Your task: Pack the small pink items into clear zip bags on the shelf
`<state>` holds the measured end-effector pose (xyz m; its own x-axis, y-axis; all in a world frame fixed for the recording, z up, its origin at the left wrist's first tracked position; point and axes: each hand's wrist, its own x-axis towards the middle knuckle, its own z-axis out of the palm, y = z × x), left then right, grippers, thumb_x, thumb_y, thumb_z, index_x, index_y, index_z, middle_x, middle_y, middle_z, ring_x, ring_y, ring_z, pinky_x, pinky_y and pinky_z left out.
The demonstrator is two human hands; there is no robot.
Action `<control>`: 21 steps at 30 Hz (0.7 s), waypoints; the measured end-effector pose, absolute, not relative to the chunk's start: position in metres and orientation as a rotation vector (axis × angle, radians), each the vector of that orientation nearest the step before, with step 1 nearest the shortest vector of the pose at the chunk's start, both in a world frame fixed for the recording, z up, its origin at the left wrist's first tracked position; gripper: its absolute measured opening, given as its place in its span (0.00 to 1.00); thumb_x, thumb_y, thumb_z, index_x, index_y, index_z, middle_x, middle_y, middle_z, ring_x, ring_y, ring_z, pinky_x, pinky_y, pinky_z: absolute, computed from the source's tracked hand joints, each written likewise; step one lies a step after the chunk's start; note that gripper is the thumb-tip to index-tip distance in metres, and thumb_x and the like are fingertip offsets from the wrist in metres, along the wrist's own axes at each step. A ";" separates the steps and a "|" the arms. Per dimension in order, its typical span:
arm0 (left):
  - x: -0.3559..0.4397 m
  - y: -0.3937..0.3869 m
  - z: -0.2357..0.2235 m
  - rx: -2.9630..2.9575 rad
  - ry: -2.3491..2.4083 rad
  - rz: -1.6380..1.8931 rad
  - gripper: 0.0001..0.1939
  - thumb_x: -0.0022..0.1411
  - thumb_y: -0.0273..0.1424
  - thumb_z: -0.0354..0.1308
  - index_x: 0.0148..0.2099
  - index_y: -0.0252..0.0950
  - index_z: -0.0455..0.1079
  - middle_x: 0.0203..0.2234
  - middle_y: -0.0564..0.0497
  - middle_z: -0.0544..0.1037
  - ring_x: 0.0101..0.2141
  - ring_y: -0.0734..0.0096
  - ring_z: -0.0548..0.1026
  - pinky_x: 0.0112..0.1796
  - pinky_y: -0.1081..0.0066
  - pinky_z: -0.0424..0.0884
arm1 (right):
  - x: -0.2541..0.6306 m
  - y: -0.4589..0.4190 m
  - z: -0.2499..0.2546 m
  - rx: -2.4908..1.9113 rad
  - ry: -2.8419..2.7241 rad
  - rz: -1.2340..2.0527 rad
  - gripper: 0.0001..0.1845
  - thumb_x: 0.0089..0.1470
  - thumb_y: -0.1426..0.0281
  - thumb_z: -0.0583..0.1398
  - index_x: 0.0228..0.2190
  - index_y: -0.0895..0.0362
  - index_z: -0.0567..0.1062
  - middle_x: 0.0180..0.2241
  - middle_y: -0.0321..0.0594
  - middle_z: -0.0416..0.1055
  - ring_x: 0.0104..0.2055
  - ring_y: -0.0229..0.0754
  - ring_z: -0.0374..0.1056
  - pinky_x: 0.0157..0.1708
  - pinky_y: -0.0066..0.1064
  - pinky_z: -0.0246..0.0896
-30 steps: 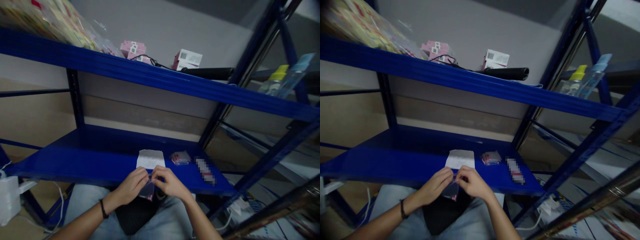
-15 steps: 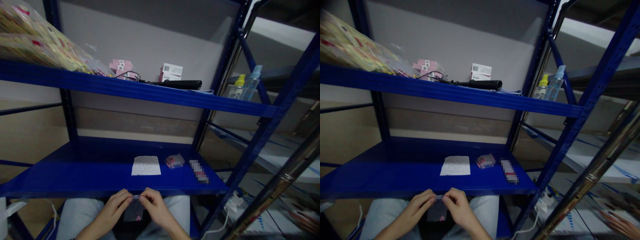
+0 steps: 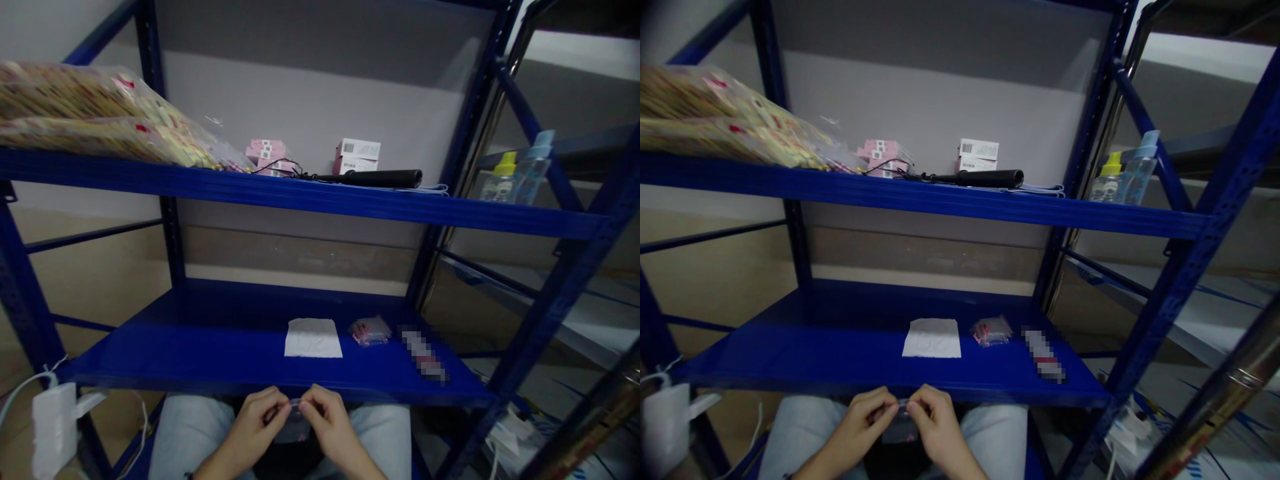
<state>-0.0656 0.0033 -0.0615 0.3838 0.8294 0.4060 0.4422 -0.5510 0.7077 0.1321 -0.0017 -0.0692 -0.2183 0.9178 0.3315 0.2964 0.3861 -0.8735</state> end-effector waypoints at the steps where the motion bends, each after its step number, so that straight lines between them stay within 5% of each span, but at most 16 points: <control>1: -0.065 0.002 -0.061 2.170 1.075 1.040 0.15 0.68 0.39 0.53 0.31 0.38 0.73 0.24 0.52 0.73 0.28 0.69 0.71 0.30 0.73 0.62 | 0.132 -0.003 -0.069 -1.073 -1.745 0.845 0.19 0.58 0.55 0.59 0.24 0.56 0.75 0.24 0.35 0.68 0.28 0.38 0.62 0.30 0.28 0.53; 9: -0.062 0.001 -0.062 2.257 0.923 0.942 0.18 0.70 0.36 0.49 0.28 0.37 0.68 0.24 0.52 0.74 0.30 0.69 0.71 0.32 0.71 0.61 | 0.136 -0.007 -0.065 -1.028 -1.966 0.795 0.12 0.59 0.63 0.60 0.26 0.55 0.74 0.27 0.34 0.70 0.32 0.39 0.65 0.32 0.28 0.53; 17: -0.064 0.019 -0.059 2.329 0.777 0.832 0.27 0.68 0.40 0.51 0.19 0.36 0.52 0.16 0.58 0.55 0.22 0.75 0.60 0.27 0.71 0.51 | 0.148 -0.008 -0.040 -0.997 -2.117 0.723 0.15 0.58 0.65 0.60 0.22 0.56 0.70 0.22 0.32 0.64 0.26 0.35 0.61 0.28 0.28 0.48; 21: -0.078 0.034 -0.069 2.157 1.019 0.909 0.28 0.68 0.43 0.50 0.18 0.36 0.52 0.16 0.58 0.56 0.21 0.76 0.57 0.25 0.71 0.49 | 0.174 0.013 -0.021 -1.061 -1.882 0.675 0.17 0.59 0.60 0.59 0.24 0.56 0.73 0.24 0.35 0.68 0.28 0.37 0.63 0.29 0.28 0.52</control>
<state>-0.0780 0.0340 -0.0685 0.4760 0.8154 0.3296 0.4198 -0.5400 0.7295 0.1737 0.0132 -0.0206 -0.2789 0.8682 0.4104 0.4092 0.4941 -0.7671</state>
